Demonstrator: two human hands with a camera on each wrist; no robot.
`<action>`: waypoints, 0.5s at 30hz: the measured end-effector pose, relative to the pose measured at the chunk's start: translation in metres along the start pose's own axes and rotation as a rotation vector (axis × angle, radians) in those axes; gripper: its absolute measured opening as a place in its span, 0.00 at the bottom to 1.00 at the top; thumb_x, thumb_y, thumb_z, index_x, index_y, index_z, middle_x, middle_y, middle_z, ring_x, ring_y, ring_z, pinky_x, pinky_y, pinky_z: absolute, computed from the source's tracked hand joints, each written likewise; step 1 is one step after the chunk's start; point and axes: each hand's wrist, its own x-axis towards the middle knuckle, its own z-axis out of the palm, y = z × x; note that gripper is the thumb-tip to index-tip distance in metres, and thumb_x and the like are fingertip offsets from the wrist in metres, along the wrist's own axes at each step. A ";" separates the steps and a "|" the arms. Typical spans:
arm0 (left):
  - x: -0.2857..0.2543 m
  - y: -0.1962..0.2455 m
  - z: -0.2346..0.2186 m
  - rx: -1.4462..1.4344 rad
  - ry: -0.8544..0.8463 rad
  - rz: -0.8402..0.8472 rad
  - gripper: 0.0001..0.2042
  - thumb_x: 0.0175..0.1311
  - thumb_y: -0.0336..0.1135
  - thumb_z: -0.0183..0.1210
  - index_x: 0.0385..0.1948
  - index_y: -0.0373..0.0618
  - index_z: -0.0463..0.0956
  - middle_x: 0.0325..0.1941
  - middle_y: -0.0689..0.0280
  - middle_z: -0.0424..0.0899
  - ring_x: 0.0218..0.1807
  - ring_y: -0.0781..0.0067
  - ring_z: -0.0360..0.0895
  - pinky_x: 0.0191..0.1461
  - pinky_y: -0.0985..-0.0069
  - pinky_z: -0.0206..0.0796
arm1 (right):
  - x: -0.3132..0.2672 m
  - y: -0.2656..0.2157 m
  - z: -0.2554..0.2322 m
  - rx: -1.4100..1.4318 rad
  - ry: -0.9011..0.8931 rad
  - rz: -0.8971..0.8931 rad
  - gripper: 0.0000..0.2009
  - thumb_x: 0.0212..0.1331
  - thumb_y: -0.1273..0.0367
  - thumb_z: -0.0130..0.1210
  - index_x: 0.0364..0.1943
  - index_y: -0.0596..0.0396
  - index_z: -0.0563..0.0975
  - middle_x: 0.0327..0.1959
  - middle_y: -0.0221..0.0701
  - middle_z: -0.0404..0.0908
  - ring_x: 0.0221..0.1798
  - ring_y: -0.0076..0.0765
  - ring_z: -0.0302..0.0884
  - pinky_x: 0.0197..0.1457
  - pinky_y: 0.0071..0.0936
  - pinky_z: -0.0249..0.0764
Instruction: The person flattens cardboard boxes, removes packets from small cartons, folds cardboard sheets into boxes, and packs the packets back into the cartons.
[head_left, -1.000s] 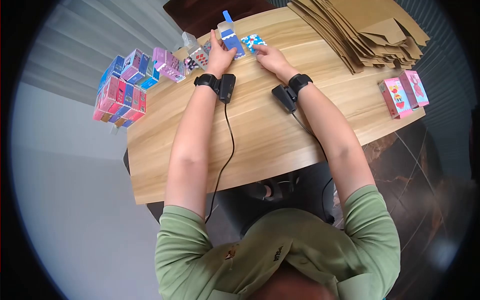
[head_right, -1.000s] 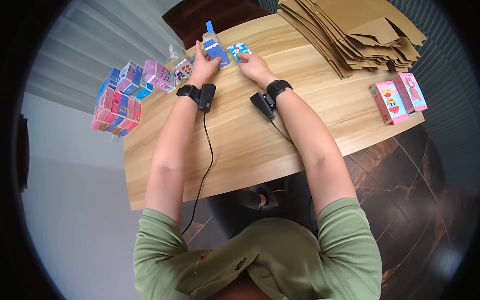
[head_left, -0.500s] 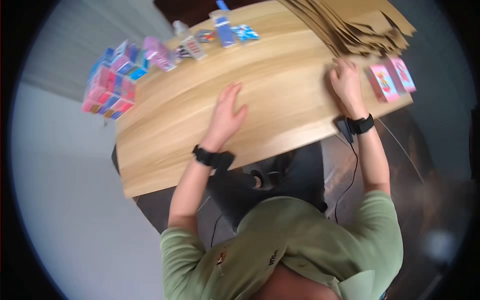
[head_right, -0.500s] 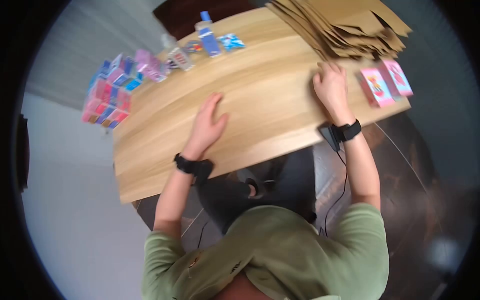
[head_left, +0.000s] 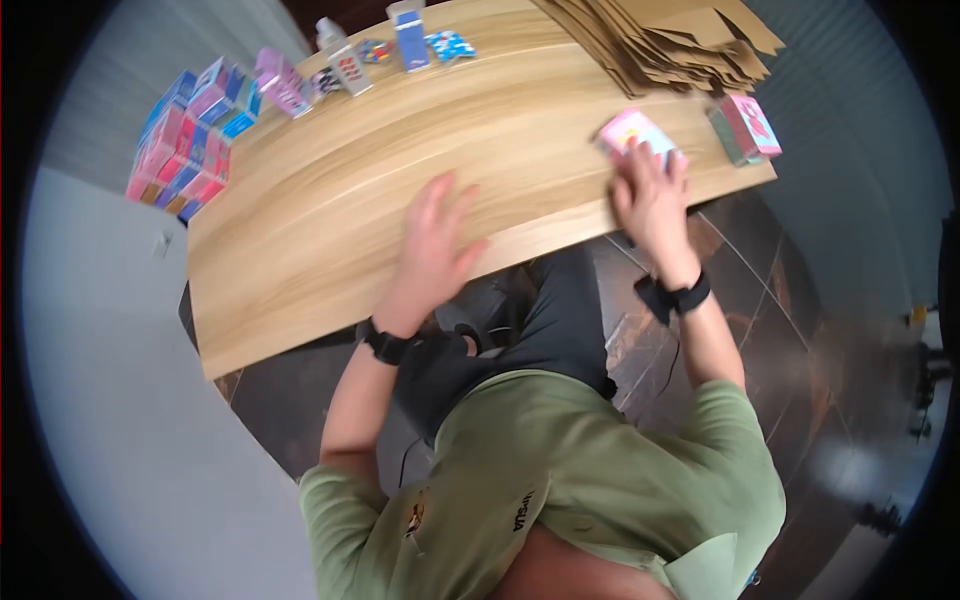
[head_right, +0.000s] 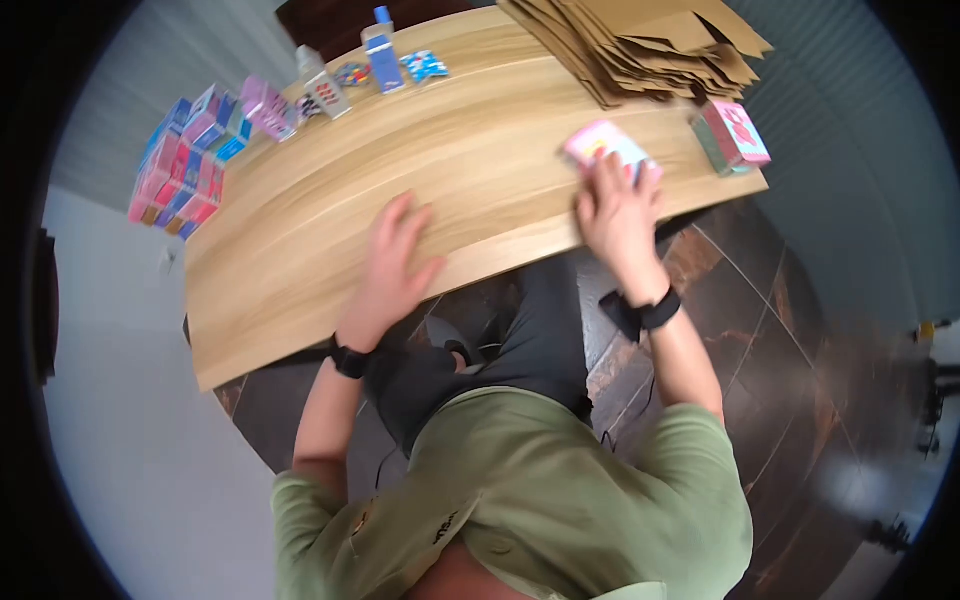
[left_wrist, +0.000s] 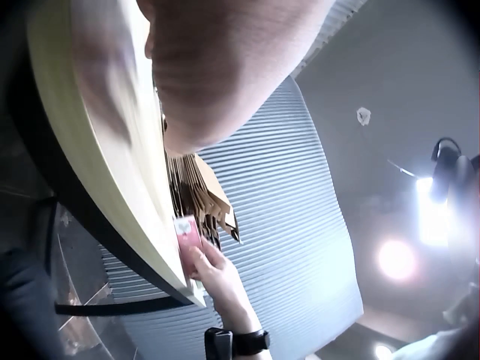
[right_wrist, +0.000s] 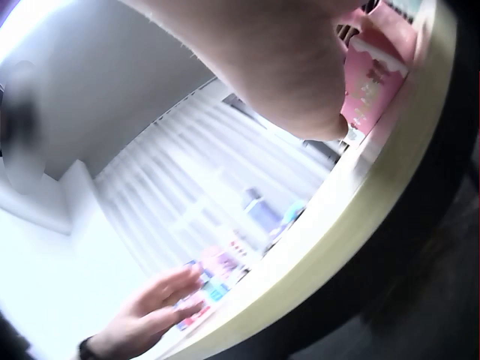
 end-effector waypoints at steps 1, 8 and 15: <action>0.008 0.014 -0.005 0.066 -0.024 0.055 0.35 0.53 0.35 0.70 0.67 0.50 0.68 0.75 0.53 0.59 0.75 0.45 0.57 0.76 0.56 0.54 | -0.010 -0.023 0.000 0.154 -0.016 -0.151 0.27 0.60 0.65 0.57 0.65 0.55 0.71 0.64 0.41 0.75 0.66 0.64 0.68 0.70 0.67 0.57; 0.019 0.015 -0.014 0.255 -0.250 0.024 0.46 0.45 0.50 0.75 0.71 0.59 0.63 0.67 0.55 0.69 0.67 0.50 0.67 0.69 0.51 0.60 | -0.036 -0.123 -0.003 0.875 -0.077 -0.403 0.16 0.58 0.73 0.61 0.52 0.55 0.81 0.61 0.45 0.76 0.61 0.55 0.75 0.71 0.49 0.64; 0.001 -0.002 -0.029 0.109 -0.079 -0.014 0.49 0.41 0.46 0.78 0.72 0.52 0.63 0.61 0.56 0.73 0.62 0.50 0.70 0.66 0.58 0.64 | -0.014 -0.121 0.020 1.267 -0.225 -0.020 0.16 0.61 0.78 0.54 0.52 0.53 0.82 0.59 0.41 0.77 0.37 0.28 0.79 0.44 0.24 0.76</action>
